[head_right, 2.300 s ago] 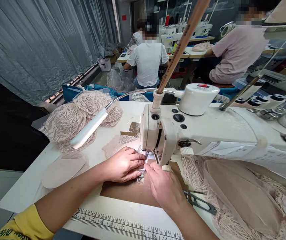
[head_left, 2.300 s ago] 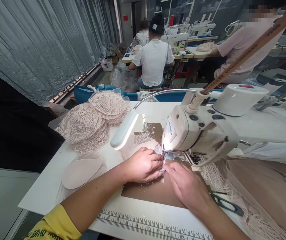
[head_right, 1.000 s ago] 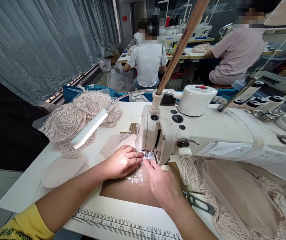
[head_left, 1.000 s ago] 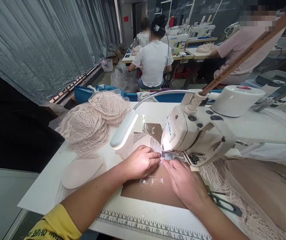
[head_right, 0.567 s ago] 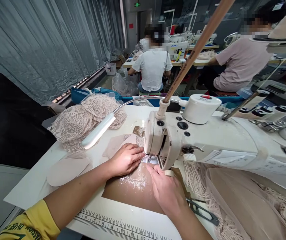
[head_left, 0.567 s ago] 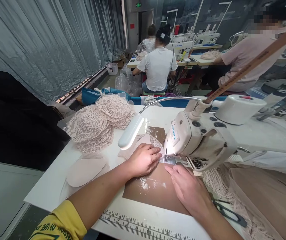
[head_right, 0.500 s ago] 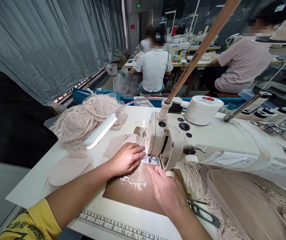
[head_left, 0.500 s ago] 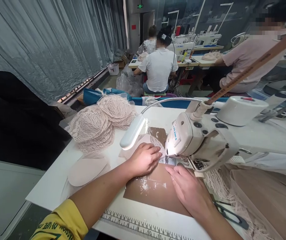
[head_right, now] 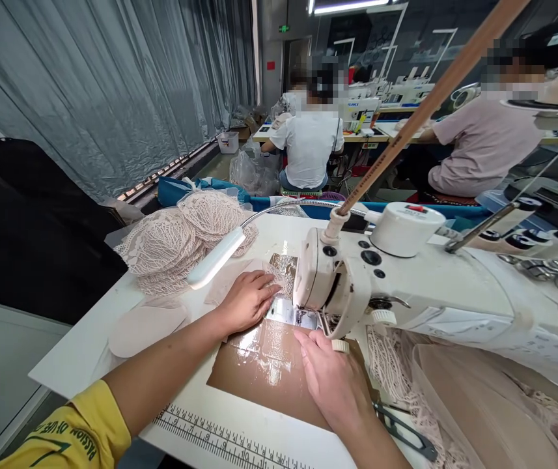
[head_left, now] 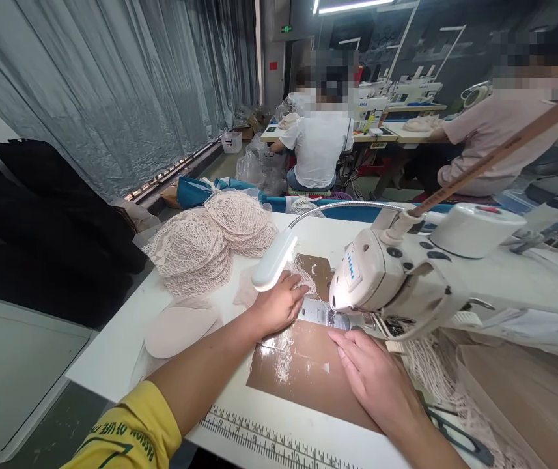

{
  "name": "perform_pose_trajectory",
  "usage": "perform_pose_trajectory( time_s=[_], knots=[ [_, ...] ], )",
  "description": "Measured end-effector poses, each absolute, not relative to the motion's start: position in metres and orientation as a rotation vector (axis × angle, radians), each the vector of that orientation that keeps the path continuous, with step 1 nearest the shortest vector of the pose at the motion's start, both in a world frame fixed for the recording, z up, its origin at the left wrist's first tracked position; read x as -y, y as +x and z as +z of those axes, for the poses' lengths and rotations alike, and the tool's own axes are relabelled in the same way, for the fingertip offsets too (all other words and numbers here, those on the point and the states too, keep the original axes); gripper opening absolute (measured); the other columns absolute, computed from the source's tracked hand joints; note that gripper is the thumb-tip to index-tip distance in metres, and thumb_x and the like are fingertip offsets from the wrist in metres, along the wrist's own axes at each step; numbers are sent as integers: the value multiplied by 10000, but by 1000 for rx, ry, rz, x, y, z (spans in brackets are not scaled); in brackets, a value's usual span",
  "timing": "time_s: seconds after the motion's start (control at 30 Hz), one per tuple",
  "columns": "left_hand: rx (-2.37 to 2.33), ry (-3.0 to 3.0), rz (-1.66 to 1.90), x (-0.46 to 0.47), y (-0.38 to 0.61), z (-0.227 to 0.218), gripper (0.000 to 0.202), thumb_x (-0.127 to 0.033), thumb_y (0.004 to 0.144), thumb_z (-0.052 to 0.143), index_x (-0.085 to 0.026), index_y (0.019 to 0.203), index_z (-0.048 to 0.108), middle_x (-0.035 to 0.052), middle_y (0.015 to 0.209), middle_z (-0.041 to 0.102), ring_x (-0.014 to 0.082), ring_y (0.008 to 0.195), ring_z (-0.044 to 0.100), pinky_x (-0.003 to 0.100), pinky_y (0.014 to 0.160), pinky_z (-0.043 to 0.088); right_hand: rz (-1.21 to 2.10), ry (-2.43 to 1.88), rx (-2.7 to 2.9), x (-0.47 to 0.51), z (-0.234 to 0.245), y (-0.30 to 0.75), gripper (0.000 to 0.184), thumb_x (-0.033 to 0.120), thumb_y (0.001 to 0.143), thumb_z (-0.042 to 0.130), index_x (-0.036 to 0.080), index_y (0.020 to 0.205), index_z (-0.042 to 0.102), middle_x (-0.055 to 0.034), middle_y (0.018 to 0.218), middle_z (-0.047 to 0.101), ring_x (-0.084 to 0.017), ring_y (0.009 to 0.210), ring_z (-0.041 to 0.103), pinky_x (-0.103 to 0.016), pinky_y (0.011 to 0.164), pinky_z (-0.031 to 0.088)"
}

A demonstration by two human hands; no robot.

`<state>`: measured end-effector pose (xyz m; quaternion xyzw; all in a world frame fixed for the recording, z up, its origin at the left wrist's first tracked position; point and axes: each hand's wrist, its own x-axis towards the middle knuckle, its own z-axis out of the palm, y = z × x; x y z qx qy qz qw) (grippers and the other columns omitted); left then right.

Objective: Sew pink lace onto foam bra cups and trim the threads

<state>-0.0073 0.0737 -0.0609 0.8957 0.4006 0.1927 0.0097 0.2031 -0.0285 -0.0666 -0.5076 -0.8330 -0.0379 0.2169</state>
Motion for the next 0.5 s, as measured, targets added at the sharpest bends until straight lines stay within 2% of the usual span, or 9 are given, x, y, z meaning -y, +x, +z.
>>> perform_pose_trajectory(
  time_s=[0.2,0.3,0.4,0.5],
  knots=[
    [-1402,2600,443,-76,-13,-52,355,-244,914,422,-217,1227,587,85,1350,507,292,1230,444,477,1011,398,-65,-1436,2327,29,-65,204,347,172,922,351,156,1080,659,-52,836,663,-153,619,621,-277,573,508],
    [-1351,2577,372,-77,-21,-36,383,-320,894,467,-213,1245,573,86,1334,523,272,1191,498,418,1010,411,-60,-1438,2332,29,-63,204,356,173,922,340,170,1091,653,-50,821,659,-155,623,624,-276,580,507],
    [-1324,2525,339,-72,-35,-1,457,-362,890,458,-214,1321,503,71,1339,528,249,1196,509,346,996,419,-56,-1440,2332,28,-64,205,365,166,916,332,187,1091,652,-46,809,657,-148,608,621,-269,590,504],
    [-1414,2434,350,-53,-57,48,456,-373,909,411,-223,1334,481,60,1346,527,249,1189,517,339,965,429,-49,-1433,2316,28,-65,206,365,175,917,330,191,1086,654,-45,816,658,-148,608,623,-271,583,499]
  ],
)
